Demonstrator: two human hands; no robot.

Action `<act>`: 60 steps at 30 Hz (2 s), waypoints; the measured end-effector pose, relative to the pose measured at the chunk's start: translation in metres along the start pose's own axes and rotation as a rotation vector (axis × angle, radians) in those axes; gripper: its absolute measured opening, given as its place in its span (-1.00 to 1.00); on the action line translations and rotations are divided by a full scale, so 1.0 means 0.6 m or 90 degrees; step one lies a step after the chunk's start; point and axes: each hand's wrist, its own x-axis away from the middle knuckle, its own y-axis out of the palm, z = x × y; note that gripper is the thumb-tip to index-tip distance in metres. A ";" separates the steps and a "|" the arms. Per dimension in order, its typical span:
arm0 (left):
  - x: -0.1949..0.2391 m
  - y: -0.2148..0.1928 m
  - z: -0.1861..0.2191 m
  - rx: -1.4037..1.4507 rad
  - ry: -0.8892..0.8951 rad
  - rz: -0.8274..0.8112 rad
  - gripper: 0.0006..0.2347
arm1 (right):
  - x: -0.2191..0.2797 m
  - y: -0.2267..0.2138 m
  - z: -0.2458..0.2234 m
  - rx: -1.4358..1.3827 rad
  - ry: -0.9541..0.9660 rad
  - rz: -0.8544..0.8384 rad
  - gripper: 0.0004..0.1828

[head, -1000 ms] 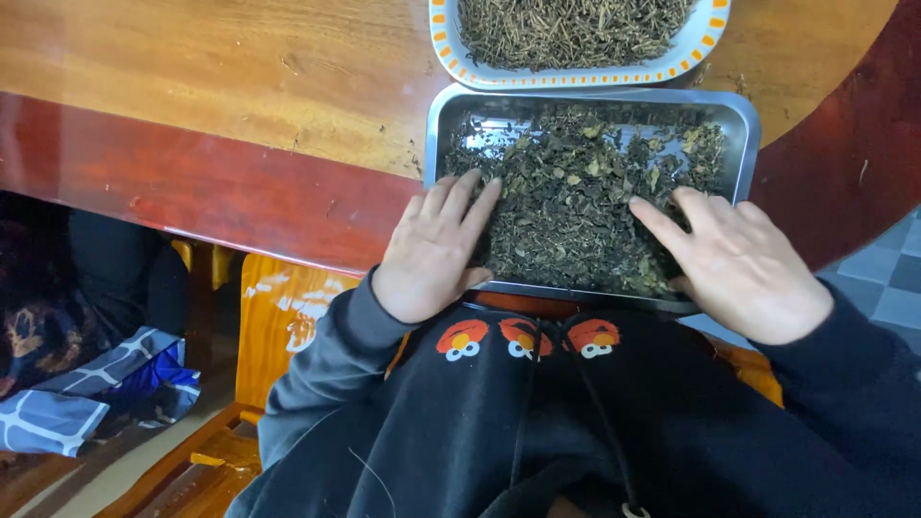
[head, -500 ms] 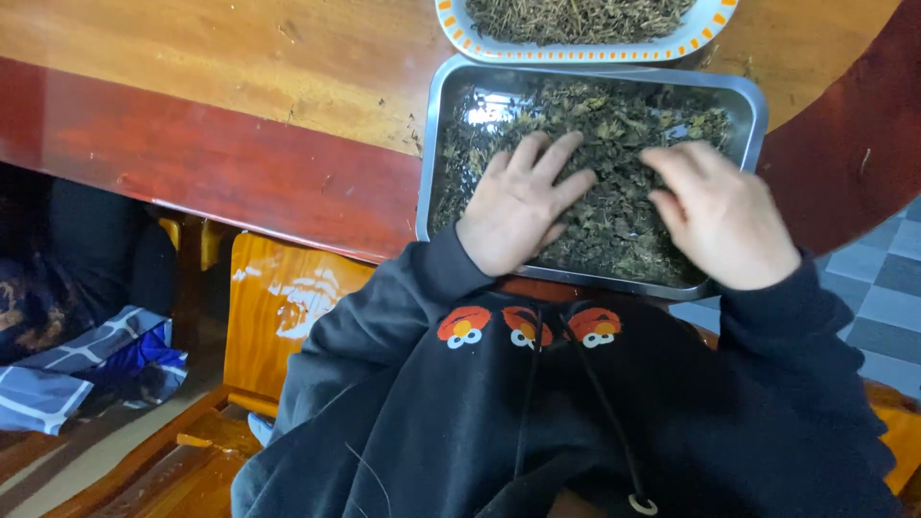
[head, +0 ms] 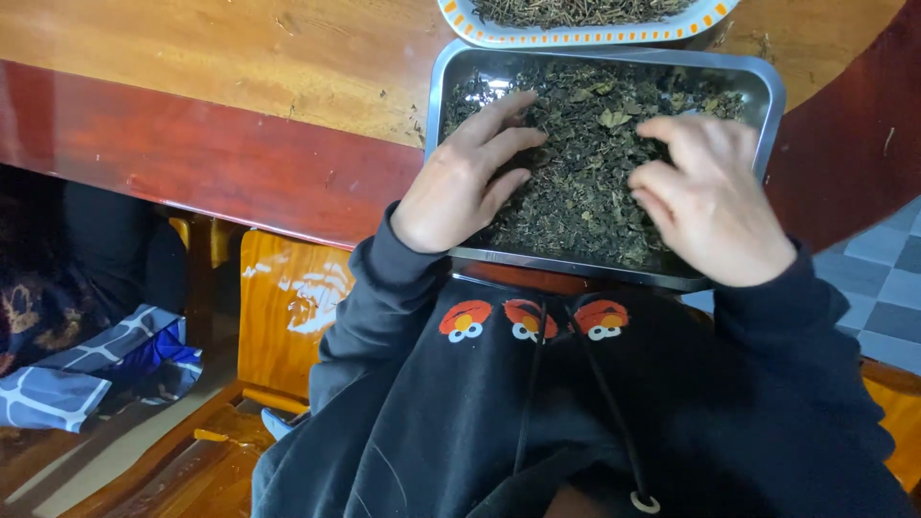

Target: Sorting through dried tea leaves in a metal tray to remove stems and impurities by hand.

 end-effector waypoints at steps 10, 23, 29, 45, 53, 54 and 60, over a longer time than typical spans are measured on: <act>0.024 -0.005 0.033 -0.177 -0.035 -0.040 -0.41 | -0.048 -0.001 -0.044 0.019 -0.059 -0.057 -0.20; 0.021 0.071 -0.015 -0.252 -0.077 0.005 -0.81 | -0.039 0.017 0.001 0.175 -0.019 -0.046 -0.87; 0.022 0.025 0.008 -0.012 -0.011 0.165 -0.88 | 0.014 -0.019 0.031 0.061 0.024 -0.012 -0.94; 0.057 0.033 0.007 -0.090 -0.015 0.182 -0.80 | -0.061 0.030 -0.048 0.014 -0.081 -0.099 -0.51; 0.054 0.035 0.007 -0.089 0.010 0.188 -0.85 | 0.014 -0.006 -0.008 0.048 0.043 -0.058 -0.85; 0.052 0.036 0.007 -0.104 0.016 0.189 -0.86 | 0.022 -0.012 -0.006 0.075 0.045 -0.036 -0.84; 0.049 0.041 0.009 -0.130 0.026 0.185 -0.86 | 0.002 -0.014 -0.023 0.067 0.019 0.006 -0.81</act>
